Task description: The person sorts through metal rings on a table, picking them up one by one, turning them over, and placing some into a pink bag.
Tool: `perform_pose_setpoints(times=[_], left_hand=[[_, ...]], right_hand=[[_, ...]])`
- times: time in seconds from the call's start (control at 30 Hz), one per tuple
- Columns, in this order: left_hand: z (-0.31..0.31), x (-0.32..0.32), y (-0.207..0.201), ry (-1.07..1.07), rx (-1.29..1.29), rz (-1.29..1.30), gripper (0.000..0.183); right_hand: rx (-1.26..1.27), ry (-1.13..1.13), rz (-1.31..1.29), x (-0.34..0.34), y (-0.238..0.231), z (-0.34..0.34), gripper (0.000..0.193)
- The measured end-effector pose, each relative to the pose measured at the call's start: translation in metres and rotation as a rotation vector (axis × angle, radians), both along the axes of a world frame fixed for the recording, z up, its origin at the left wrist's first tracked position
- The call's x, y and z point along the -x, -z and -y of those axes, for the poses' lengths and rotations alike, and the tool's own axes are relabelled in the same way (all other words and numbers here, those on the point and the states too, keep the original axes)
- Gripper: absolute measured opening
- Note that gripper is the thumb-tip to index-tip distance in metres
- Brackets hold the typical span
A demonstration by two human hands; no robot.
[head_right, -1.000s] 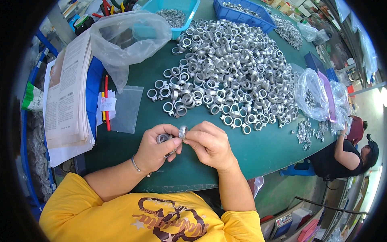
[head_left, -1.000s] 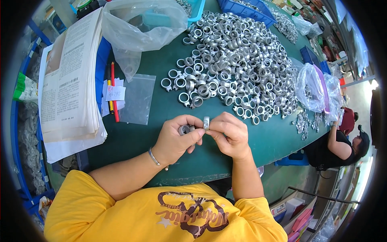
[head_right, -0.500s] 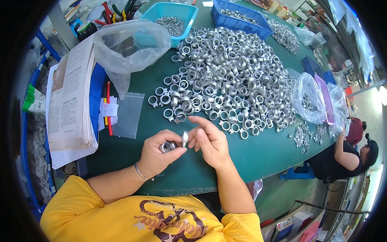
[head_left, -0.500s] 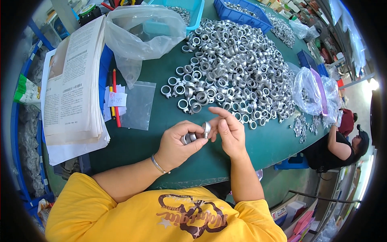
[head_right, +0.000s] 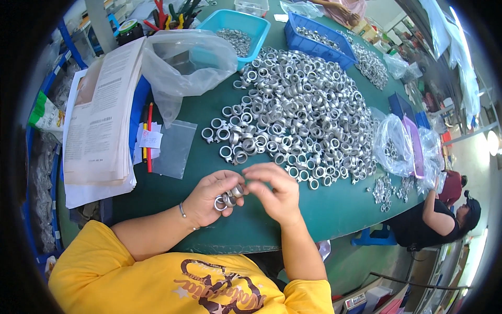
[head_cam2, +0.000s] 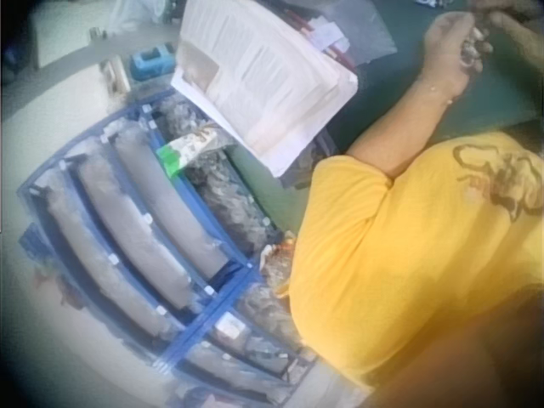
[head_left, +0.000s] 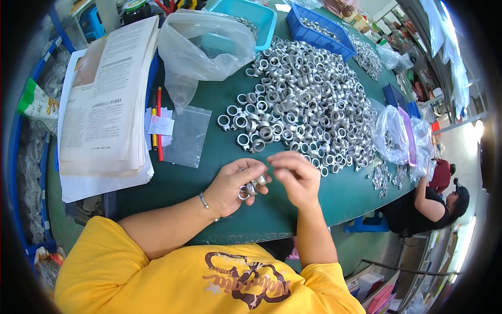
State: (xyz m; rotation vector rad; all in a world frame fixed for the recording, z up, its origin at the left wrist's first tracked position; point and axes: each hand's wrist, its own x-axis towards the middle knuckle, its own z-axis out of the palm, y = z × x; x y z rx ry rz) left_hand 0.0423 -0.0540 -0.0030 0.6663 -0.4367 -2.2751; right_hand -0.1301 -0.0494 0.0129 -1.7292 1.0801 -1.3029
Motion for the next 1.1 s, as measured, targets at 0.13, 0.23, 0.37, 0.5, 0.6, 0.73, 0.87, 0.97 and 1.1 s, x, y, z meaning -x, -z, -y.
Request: perform_pose_setpoints(times=[0.13, 0.23, 0.37, 0.5, 0.6, 0.73, 0.87, 0.97, 1.1], left_hand=[[0.002, -0.003, 0.004, 0.062, 0.045, -0.066, 0.011], [0.0, -0.002, 0.002, 0.057, 0.095, -0.031, 0.012], [-0.001, 0.0, 0.004, 0.004, 0.126, 0.043, 0.015], [-0.004, 0.001, 0.003, -0.051, 0.16, 0.137, 0.019], [-0.005, 0.0, 0.003, -0.083, 0.181, 0.172, 0.02], [-0.003, 0.0, 0.0, -0.093, 0.201, 0.194, 0.021], [-0.002, 0.0, -0.001, -0.048, 0.273, 0.262, 0.016], [-0.003, 0.0, 0.003, -0.063, 0.364, 0.306, 0.012], [-0.004, 0.0, 0.0, -0.08, 0.463, 0.354, 0.008]], right_hand=[[0.015, 0.276, -0.389, -0.016, 0.003, 0.03, 0.009], [0.096, 0.26, -0.639, -0.023, 0.006, 0.038, 0.012], [-0.061, 0.235, -0.467, -0.02, 0.006, 0.03, 0.014], [-0.319, 0.158, 0.034, -0.013, 0.006, 0.014, 0.017], [-0.23, 0.065, 0.172, -0.011, 0.001, 0.001, 0.019], [-0.115, -0.017, 0.137, -0.006, 0.0, -0.008, 0.02], [0.147, 0.032, -0.094, 0.0, 0.013, -0.008, 0.019], [0.215, 0.022, -0.136, 0.0, 0.013, -0.008, 0.019], [0.143, -0.026, -0.063, -0.002, 0.011, -0.009, 0.019]])
